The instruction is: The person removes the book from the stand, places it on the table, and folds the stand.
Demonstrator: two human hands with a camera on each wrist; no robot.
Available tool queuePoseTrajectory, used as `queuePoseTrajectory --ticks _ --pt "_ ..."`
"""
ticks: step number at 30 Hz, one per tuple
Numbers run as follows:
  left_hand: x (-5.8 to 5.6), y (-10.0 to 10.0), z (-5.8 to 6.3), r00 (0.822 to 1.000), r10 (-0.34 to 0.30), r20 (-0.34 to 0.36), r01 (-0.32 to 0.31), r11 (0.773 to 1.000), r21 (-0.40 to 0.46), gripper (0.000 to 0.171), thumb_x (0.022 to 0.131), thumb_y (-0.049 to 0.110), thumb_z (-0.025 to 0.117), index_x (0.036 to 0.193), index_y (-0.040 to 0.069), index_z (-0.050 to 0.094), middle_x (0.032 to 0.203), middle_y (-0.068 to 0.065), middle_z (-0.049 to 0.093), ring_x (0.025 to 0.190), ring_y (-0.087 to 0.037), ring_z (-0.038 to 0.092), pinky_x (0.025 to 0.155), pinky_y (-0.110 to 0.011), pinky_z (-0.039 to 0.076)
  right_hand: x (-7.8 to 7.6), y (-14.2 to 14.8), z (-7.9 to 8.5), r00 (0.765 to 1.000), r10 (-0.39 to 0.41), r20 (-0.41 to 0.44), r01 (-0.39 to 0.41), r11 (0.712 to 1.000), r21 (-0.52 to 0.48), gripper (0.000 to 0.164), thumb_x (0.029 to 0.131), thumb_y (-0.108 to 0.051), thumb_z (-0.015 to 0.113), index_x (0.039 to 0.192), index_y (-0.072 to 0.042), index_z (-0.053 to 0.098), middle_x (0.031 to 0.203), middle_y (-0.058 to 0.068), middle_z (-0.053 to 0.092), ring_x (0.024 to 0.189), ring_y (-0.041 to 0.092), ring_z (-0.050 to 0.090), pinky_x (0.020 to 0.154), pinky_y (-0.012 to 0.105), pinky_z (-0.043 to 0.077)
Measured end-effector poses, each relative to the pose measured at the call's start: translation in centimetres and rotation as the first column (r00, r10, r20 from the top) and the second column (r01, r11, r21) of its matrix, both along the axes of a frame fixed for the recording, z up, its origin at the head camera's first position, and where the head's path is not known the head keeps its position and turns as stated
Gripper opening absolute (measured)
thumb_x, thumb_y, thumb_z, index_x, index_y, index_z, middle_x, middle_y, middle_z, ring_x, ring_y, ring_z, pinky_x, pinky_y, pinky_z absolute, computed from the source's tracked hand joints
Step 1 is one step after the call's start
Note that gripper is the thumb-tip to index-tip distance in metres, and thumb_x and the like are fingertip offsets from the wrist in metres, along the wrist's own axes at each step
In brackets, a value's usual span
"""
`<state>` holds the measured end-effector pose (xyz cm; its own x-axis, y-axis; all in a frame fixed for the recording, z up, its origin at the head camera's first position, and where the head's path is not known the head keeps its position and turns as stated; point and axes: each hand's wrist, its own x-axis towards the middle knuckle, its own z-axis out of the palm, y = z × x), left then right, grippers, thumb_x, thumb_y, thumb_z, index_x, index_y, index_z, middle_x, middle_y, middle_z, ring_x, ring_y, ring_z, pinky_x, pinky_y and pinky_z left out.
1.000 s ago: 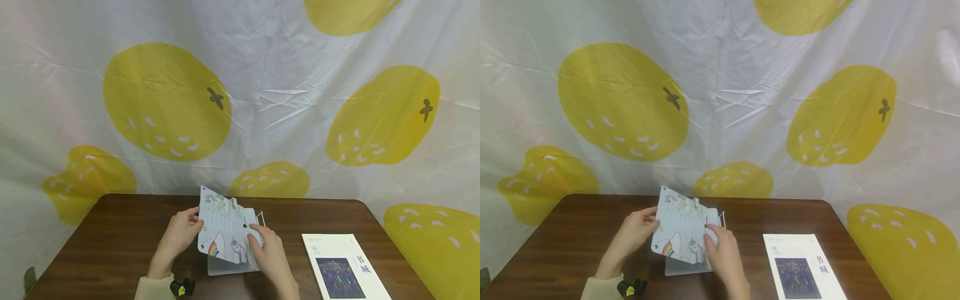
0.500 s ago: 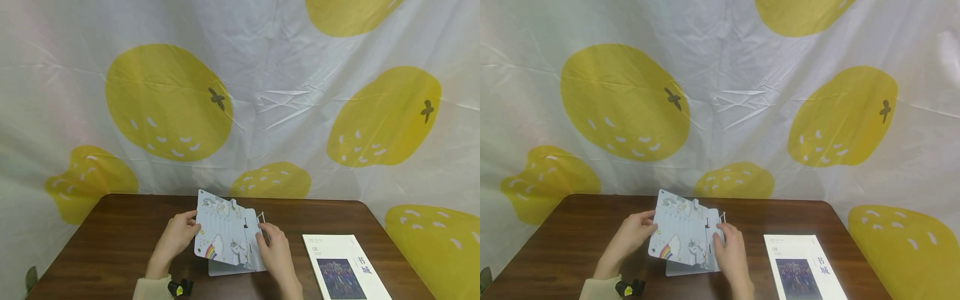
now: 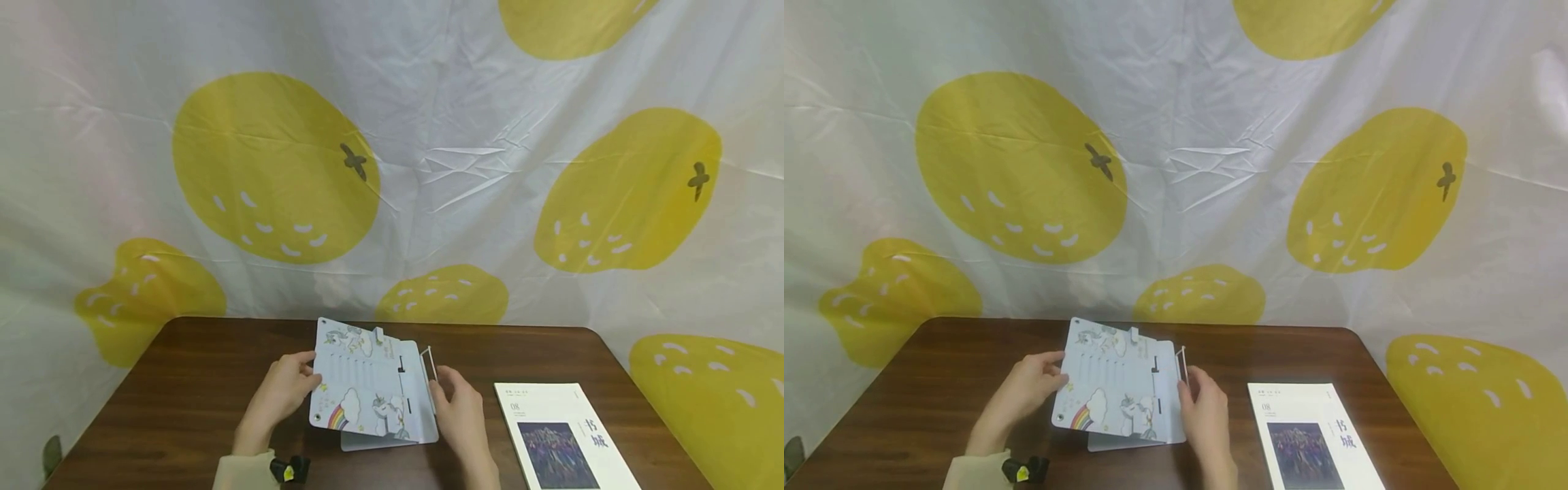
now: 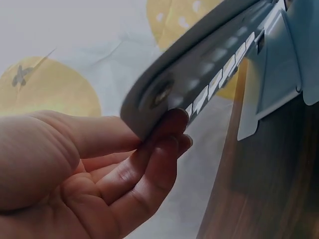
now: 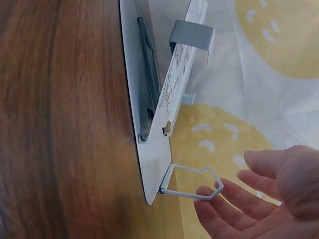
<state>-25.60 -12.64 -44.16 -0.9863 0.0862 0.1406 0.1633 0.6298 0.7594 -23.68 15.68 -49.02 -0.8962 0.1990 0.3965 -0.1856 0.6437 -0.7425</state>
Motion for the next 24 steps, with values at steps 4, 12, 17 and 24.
queuePoseTrajectory --ticks 4,12,17,24 --pt "0.0 -0.1 -0.3 1.000 0.008 0.012 -0.008 1.000 -0.026 0.043 0.082 -0.001 0.066 0.121 -0.018 0.057 0.077 -0.007 0.066 0.070 -0.017 0.060 0.066 -0.037 0.051 0.1 0.3 -0.1 0.999 -0.024 0.021 0.024 1.000 0.018 0.023 0.089 -0.004 0.066 0.111 0.000 0.069 0.093 0.010 0.072 0.087 0.027 0.069 0.077 0.048 0.053" --pt "-0.4 -0.5 -1.4 0.997 0.015 0.076 -0.011 0.999 -0.046 0.045 0.083 -0.002 0.067 0.123 -0.018 0.055 0.075 -0.005 0.064 0.067 -0.016 0.058 0.060 -0.033 0.049 0.0 0.5 -0.5 0.997 -0.035 0.064 0.034 0.999 0.024 0.018 0.088 -0.002 0.064 0.105 0.000 0.071 0.089 0.008 0.072 0.080 0.023 0.068 0.072 0.043 0.053" --pt "-0.6 -0.7 -1.9 0.991 0.025 0.135 -0.017 0.998 -0.065 0.046 0.084 -0.001 0.067 0.125 -0.017 0.053 0.075 -0.006 0.064 0.067 -0.017 0.059 0.059 -0.033 0.049 0.0 0.6 -0.7 0.997 -0.041 0.068 0.039 0.999 0.021 0.017 0.088 -0.002 0.065 0.102 -0.001 0.072 0.086 0.006 0.072 0.076 0.021 0.066 0.069 0.041 0.052" --pt "-0.9 -1.0 -2.9 0.986 0.037 0.164 -0.026 0.997 -0.070 0.046 0.083 0.000 0.068 0.125 -0.015 0.055 0.073 -0.006 0.061 0.064 -0.017 0.057 0.057 -0.032 0.047 0.0 0.6 -0.7 0.996 -0.038 0.082 0.036 0.999 0.028 0.018 0.087 -0.002 0.064 0.103 0.000 0.072 0.085 0.006 0.071 0.075 0.020 0.066 0.067 0.041 0.052"
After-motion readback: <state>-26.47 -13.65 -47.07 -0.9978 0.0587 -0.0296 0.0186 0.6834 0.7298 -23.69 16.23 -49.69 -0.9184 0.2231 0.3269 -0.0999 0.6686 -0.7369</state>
